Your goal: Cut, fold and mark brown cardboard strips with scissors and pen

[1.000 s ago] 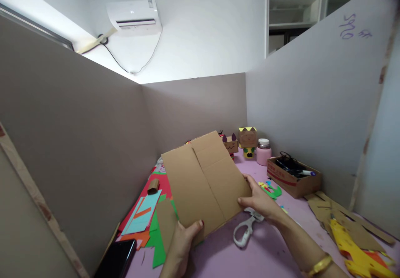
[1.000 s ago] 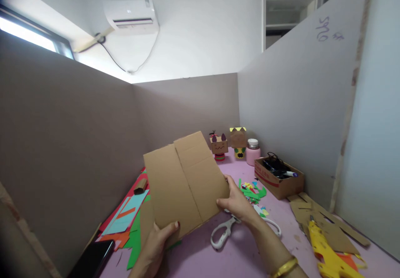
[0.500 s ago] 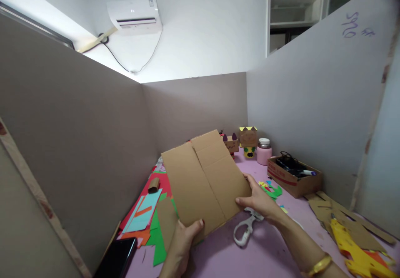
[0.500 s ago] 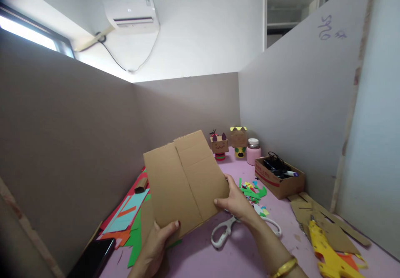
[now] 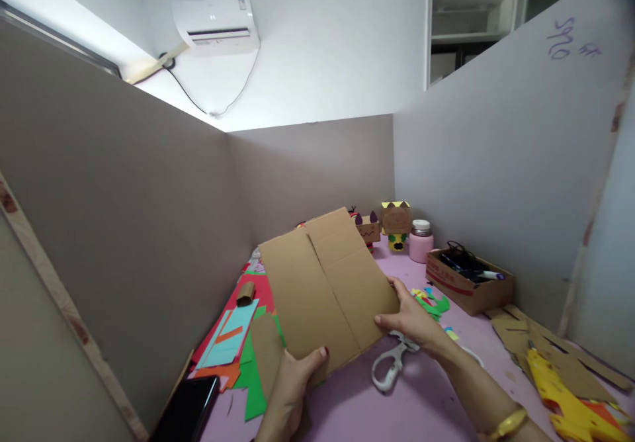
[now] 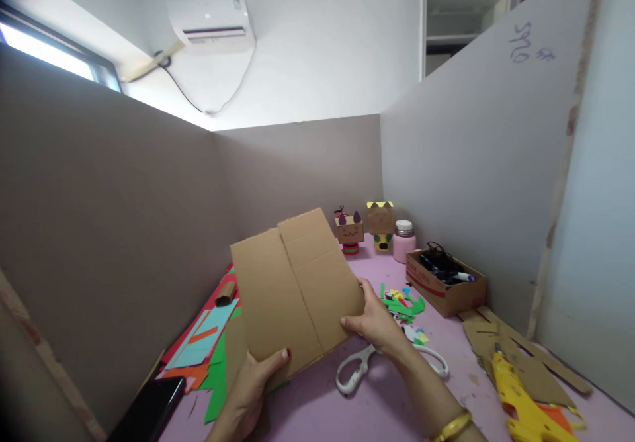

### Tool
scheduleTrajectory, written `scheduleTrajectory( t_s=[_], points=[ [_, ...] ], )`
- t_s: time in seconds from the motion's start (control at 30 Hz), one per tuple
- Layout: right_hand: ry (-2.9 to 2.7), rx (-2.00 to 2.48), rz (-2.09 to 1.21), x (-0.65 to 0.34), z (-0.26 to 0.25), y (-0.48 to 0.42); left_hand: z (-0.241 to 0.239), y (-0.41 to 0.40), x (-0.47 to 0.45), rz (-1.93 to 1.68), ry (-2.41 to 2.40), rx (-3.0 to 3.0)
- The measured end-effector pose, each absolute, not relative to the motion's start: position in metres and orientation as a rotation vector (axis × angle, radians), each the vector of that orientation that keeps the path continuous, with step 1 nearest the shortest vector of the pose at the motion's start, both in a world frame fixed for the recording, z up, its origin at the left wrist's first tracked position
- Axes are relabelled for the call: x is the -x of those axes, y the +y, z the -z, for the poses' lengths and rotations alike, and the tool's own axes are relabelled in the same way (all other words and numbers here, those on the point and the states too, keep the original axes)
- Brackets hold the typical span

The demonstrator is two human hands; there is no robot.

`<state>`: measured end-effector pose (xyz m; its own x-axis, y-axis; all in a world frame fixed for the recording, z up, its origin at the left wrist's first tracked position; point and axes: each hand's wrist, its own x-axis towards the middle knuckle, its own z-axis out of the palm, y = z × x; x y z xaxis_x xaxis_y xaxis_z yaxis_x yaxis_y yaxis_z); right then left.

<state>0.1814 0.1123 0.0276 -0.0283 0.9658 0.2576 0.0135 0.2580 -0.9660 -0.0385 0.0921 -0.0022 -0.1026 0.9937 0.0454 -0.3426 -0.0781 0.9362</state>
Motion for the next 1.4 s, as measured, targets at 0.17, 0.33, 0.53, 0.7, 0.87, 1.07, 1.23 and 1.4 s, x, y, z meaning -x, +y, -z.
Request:
scheduleTrajectory(
  t_s=[0.17,0.33,0.53,0.7,0.87,1.07,1.23,1.4],
  points=[
    [-1.352,1.013,-1.035,-0.182,-0.027,0.112,0.003,0.093,0.039,-1.465,0.949,-0.942],
    [-1.370,1.008,-1.036,-0.183,-0.029,0.110,0.004,0.093,0.039,-1.471,0.964,-0.939],
    [-1.391,0.985,-1.050,-0.183,-0.031,0.110,0.003,0.093,0.039,-1.506,0.991,-0.913],
    [-1.385,0.966,-1.047,-0.183,-0.028,0.111,0.001,0.093,0.038,-1.496,1.000,-0.888],
    [-1.325,0.975,-1.028,-0.180,-0.018,0.118,-0.004,0.091,0.044,-1.557,0.935,-0.876],
    [-1.459,1.180,-0.884,-0.159,0.012,0.130,-0.004,0.100,0.059,-1.654,0.892,-0.625],
    [-1.694,1.570,-0.490,-0.174,0.014,0.130,0.000,0.099,0.056,-1.640,0.866,-0.675],
    [-1.924,1.955,-0.208,-0.206,0.013,0.103,0.001,0.095,0.051,-1.597,0.809,-0.754]
  ],
)
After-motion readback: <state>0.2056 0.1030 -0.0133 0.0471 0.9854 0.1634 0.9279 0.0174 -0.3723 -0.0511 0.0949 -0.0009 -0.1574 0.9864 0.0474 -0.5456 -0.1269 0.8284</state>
